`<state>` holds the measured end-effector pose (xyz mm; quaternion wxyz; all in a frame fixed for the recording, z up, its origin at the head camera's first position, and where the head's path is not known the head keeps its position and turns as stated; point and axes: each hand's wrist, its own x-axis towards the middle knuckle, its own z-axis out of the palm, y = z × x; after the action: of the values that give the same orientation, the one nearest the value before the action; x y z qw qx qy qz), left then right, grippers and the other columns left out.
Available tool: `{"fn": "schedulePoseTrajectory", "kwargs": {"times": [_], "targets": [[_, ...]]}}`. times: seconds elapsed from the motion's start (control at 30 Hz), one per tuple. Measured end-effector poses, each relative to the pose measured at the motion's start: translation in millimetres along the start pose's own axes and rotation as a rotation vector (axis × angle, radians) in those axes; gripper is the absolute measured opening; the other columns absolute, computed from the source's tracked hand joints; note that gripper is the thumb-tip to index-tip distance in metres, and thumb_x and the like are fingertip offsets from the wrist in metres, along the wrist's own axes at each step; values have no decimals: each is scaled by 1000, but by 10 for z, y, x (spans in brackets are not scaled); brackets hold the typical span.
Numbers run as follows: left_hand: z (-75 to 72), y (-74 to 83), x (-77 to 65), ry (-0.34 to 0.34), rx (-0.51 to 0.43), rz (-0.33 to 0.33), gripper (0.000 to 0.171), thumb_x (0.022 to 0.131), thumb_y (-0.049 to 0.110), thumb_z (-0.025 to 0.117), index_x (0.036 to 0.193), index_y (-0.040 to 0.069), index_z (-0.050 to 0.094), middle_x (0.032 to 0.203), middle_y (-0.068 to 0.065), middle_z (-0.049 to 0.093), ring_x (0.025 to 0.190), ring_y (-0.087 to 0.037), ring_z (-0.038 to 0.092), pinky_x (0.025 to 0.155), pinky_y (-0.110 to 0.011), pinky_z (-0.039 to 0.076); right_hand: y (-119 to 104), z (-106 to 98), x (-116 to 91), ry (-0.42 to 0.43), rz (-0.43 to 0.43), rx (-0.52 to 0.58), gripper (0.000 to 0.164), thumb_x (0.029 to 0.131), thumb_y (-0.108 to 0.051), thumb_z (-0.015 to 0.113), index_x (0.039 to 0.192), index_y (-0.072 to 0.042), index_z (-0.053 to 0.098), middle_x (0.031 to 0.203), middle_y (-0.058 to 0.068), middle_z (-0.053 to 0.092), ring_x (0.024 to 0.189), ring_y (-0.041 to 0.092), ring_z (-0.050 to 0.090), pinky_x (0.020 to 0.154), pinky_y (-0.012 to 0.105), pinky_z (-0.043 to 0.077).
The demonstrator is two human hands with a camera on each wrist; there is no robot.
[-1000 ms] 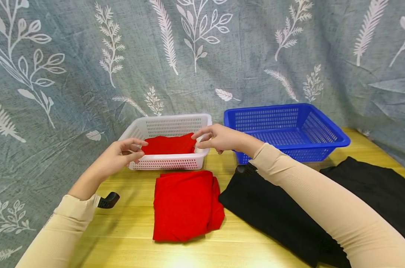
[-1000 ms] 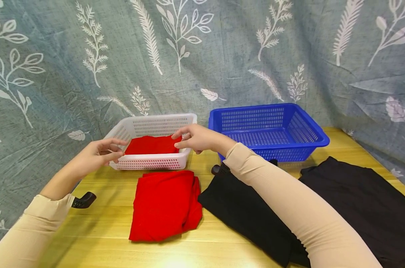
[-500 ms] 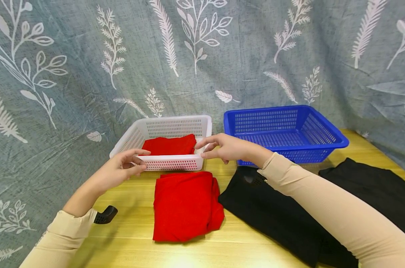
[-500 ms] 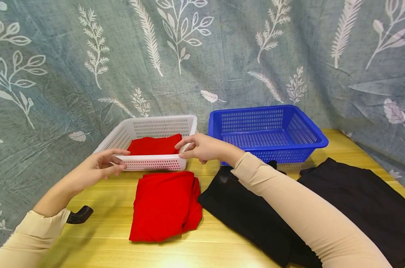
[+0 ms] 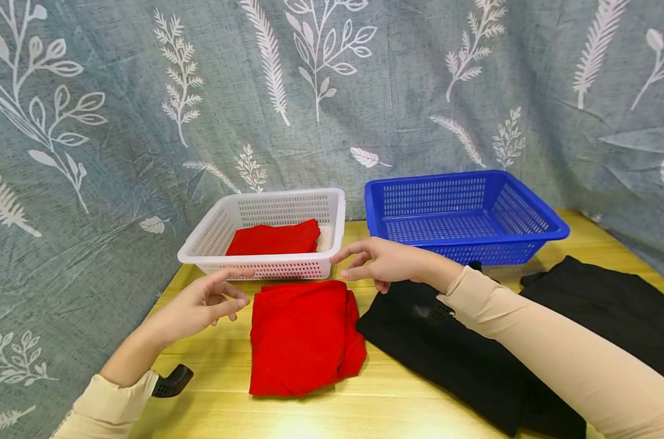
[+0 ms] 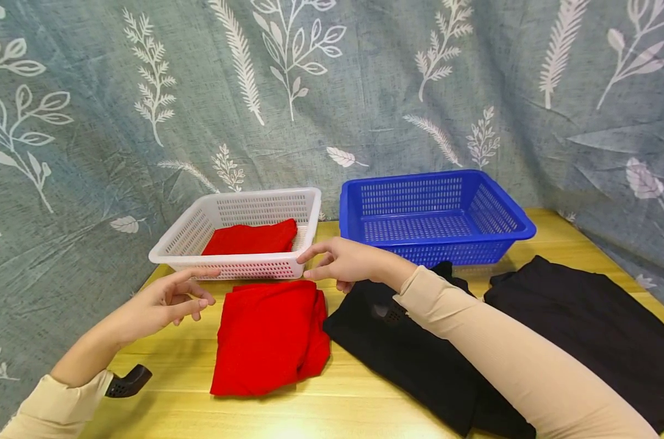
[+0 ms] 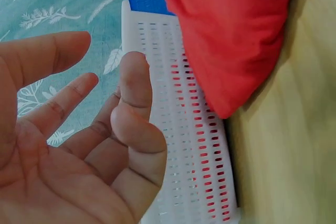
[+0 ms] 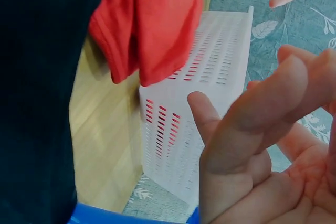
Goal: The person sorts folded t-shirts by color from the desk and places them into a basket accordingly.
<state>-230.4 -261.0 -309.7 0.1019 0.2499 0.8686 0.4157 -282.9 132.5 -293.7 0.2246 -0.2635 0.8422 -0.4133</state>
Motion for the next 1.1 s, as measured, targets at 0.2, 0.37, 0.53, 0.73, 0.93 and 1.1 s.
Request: {"fn": "schedulePoseTrajectory", "kwargs": {"times": [0.2, 0.37, 0.53, 0.73, 0.93, 1.1], "targets": [[81, -52, -49, -35, -32, 8, 52, 107, 15, 66, 156, 12, 48, 118, -20, 71, 85, -24, 71, 61, -26, 48, 61, 59, -52, -25, 23, 17, 46, 106, -26, 69, 151, -20, 61, 116, 14, 73, 50, 14, 50, 55, 26, 53], [134, -93, -95, -57, -60, -19, 53, 107, 18, 67, 157, 14, 48, 121, -27, 68, 89, -32, 72, 61, -25, 47, 101, 105, -91, -51, 31, 26, 47, 107, -26, 68, 152, -17, 60, 103, 15, 71, 49, 14, 53, 55, 26, 55], [192, -126, -139, -68, -75, -49, 56, 107, 19, 67, 159, 12, 46, 122, -27, 68, 89, -32, 71, 61, -25, 48, 164, 145, -118, -66, 47, 31, 50, 107, -28, 68, 154, -15, 58, 118, 18, 74, 51, 12, 54, 55, 25, 55], [260, -187, -169, -93, -99, -78, 59, 107, 18, 66, 161, 9, 42, 125, -26, 67, 90, -32, 71, 61, -27, 50, 238, 191, -136, -78, 49, 56, 49, 107, -28, 68, 153, -14, 59, 118, 18, 73, 50, 12, 54, 54, 25, 55], [335, -246, -200, -115, -141, -89, 61, 106, 15, 67, 161, 9, 41, 125, -26, 67, 88, -29, 71, 58, -28, 52, 300, 259, -146, -91, 59, 62, 49, 106, -27, 69, 152, -14, 60, 105, 16, 71, 50, 12, 56, 54, 25, 56], [362, -281, -221, -143, -155, -116, 62, 107, 17, 66, 163, 11, 40, 126, -24, 67, 89, -28, 71, 58, -28, 52, 325, 315, -128, -102, 69, 39, 48, 106, -31, 69, 151, -17, 62, 95, 14, 67, 48, 12, 53, 52, 25, 53]]}}
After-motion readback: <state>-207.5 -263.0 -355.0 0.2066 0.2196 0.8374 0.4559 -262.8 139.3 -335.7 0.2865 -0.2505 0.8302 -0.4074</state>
